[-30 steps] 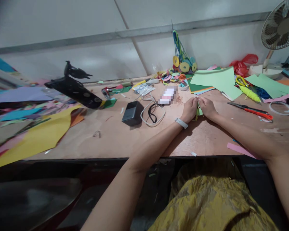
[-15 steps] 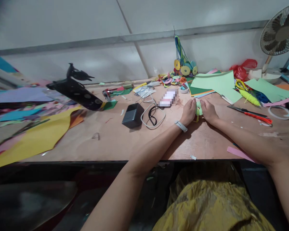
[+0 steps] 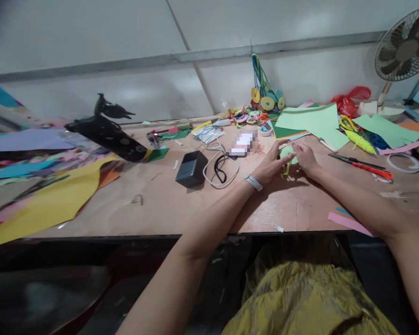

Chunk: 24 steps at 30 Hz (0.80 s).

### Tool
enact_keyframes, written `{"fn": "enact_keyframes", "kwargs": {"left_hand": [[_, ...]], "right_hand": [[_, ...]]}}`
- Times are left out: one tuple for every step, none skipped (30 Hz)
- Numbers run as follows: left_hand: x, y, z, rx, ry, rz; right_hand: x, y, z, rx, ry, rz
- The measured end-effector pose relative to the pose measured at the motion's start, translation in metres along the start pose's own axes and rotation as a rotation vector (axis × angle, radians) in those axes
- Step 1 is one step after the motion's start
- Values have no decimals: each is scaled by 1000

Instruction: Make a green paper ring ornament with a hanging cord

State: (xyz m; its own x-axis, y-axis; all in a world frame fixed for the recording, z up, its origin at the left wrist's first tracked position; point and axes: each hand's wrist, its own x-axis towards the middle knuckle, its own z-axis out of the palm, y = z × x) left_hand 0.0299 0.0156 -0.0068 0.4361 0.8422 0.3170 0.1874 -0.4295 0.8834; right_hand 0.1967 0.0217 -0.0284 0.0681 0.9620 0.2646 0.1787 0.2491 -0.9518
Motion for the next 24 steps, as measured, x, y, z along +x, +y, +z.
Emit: {"fn": "enact_keyframes", "kwargs": {"left_hand": [[-1,1,-4,18,-85,15],[-1,1,-8,34,-143,28],[-1,2,-10,52,-167,49],[-1,1,-11,73,-179,70],[0,1,-12,93,-176,93],[1,0,-12,115,-166,117],[2,-1,-11,136,-156,140],[3,-2,-10,155,-147,158],[4,-3,-9,168,-140,173],[4,-4,-8,178,-137,185],[4,-4,-7,184,-138,193],[4,-5,-6,187,-143,198],[4,-5,-5,188,-148,201],[4,-5,-5,190,-152,203],[4,-4,-5,194,-155,205],[4,-4,-4,200,-160,206],[4,-3,-4,205,-165,208],[4,-3,-4,207,-171,210],[4,-2,-4,207,-173,208],[4,-1,-5,207,-168,200],[3,-1,-5,207,-155,188],[2,0,-6,206,-134,176],[1,1,-6,202,-114,168],[1,2,-6,195,-99,165]], "right_hand": [[1,1,-2,24,-3,43],[2,1,-4,38,-1,71],[2,2,-5,44,1,81],[2,2,-5,44,1,77],[1,2,-5,41,-2,66],[0,1,-4,38,-9,56],[-1,1,-2,31,-14,46],[-3,1,-1,17,-14,30],[-3,0,-1,-1,-12,13],[-4,0,0,-20,-8,-4],[-4,0,-1,-36,-4,-22],[-3,1,-1,-51,1,-39],[-2,2,-1,-61,5,-49],[-1,2,-2,-66,11,-54],[0,3,-2,-69,18,-59],[1,4,-2,-73,24,-63],[3,5,-2,-80,32,-65],[3,6,-2,-88,42,-67],[3,6,-3,-98,59,-69],[3,5,-3,-107,79,-73],[2,4,-5,-115,99,-80],[1,3,-6,-126,116,-96],[-1,2,-8,-147,121,-126],[-3,0,-11,-182,112,-171]]}}
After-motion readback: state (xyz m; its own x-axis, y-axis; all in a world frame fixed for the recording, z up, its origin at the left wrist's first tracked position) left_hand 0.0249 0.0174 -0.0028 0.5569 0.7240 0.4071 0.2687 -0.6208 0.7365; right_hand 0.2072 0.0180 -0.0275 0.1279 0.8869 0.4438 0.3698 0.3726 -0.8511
